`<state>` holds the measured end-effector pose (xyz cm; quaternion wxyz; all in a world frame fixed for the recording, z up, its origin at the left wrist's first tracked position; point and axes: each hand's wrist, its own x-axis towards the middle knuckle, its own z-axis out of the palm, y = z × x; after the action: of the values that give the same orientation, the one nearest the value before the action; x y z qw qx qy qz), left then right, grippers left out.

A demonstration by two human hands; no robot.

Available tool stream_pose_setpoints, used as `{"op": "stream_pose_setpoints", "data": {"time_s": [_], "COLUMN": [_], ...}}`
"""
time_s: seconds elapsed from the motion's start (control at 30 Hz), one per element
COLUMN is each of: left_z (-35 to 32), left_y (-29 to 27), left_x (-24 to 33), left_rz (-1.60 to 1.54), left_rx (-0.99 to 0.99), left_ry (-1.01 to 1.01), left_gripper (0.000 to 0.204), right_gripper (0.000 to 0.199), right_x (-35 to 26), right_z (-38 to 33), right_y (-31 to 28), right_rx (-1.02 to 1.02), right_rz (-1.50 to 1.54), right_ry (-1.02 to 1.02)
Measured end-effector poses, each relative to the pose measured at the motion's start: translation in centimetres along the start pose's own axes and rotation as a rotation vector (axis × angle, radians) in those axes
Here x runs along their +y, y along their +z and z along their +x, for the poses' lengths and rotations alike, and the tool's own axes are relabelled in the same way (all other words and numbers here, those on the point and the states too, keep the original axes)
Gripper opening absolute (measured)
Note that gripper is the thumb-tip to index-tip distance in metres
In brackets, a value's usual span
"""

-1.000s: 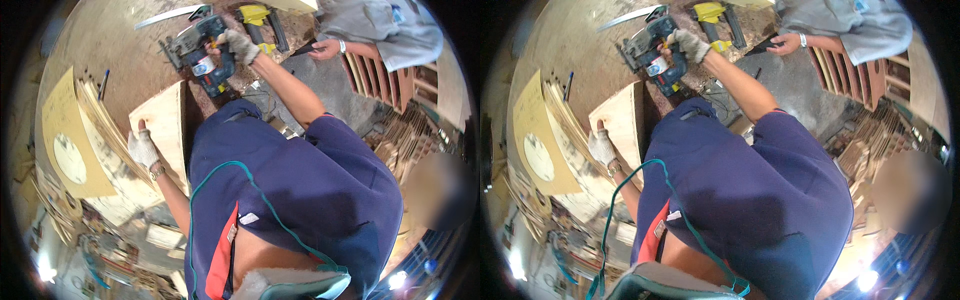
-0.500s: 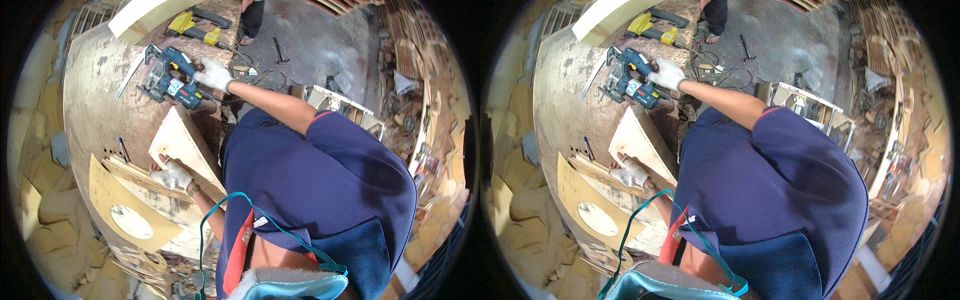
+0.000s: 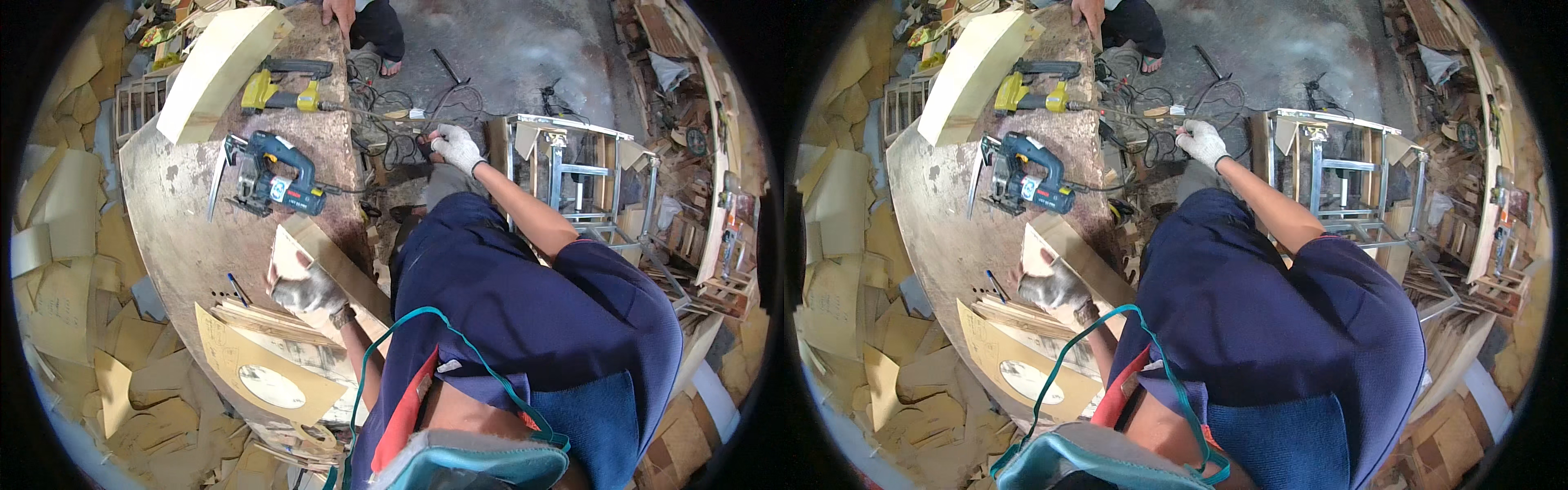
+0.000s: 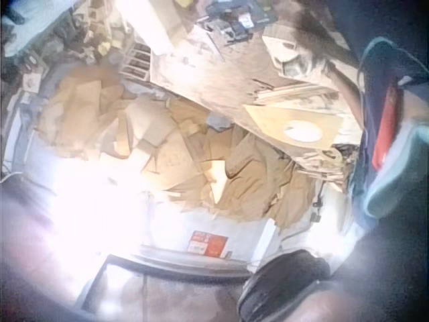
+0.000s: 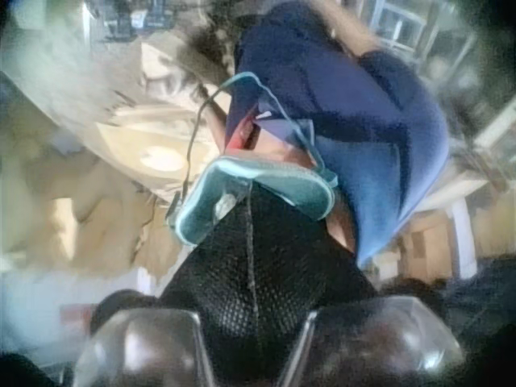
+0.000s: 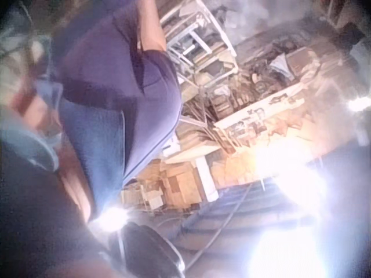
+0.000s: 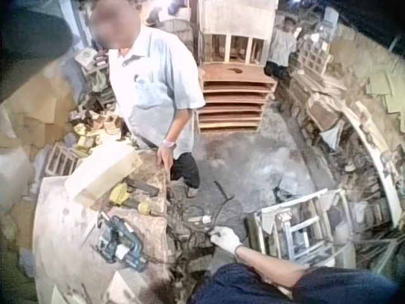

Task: The person marks a wooden piece with a pen, then uses a nail gun to fasten it to another piece. They flip and reposition the assembly, mark again, and repeat fastening. The person also uses a square ruler to draw lines on the wood before nailing.

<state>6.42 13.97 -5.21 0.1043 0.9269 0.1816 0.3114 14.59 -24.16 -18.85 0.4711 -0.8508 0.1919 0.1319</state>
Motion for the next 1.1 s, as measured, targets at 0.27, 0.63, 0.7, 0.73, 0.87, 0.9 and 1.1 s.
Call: {"op": "stream_pose_setpoints", "data": {"time_s": [0.27,0.63,0.7,0.73,0.87,0.9,1.1], "left_z": [2.8,1.5,1.3,1.4,1.4,1.4,1.3], "left_y": [14.6,24.9,25.0,25.0,24.8,24.7,24.4], "left_x": [14.1,13.0,12.7,12.5,12.5,12.5,12.7], "left_rz": [-0.09,0.075,0.054,0.06,0.072,0.085,0.037], "left_rx": [-0.503,-0.411,-0.404,-0.4,-0.42,-0.428,-0.478], "left_ry": [0.44,0.537,0.518,0.53,0.525,0.524,0.453], "left_gripper": [0.053,0.055,0.051,0.05,0.045,0.045,0.043], "right_gripper": [0.028,0.061,0.066,0.068,0.06,0.052,0.034], "right_x": [0.3,-0.9,-1.0,-1.1,-0.6,0.2,6.6], "right_z": [12.1,28.4,30.3,30.8,32.3,32.9,37.7], "right_y": [1.6,11.8,13.4,14.0,16.6,17.1,22.5], "right_rx": [0.015,-0.292,-0.291,-0.323,-0.18,-0.156,-0.084], "right_rz": [0.147,-0.053,-0.172,-0.261,-0.298,-0.286,-0.028], "right_ry": [-0.165,-0.07,-0.072,-0.036,0.035,-0.018,-0.169]}}
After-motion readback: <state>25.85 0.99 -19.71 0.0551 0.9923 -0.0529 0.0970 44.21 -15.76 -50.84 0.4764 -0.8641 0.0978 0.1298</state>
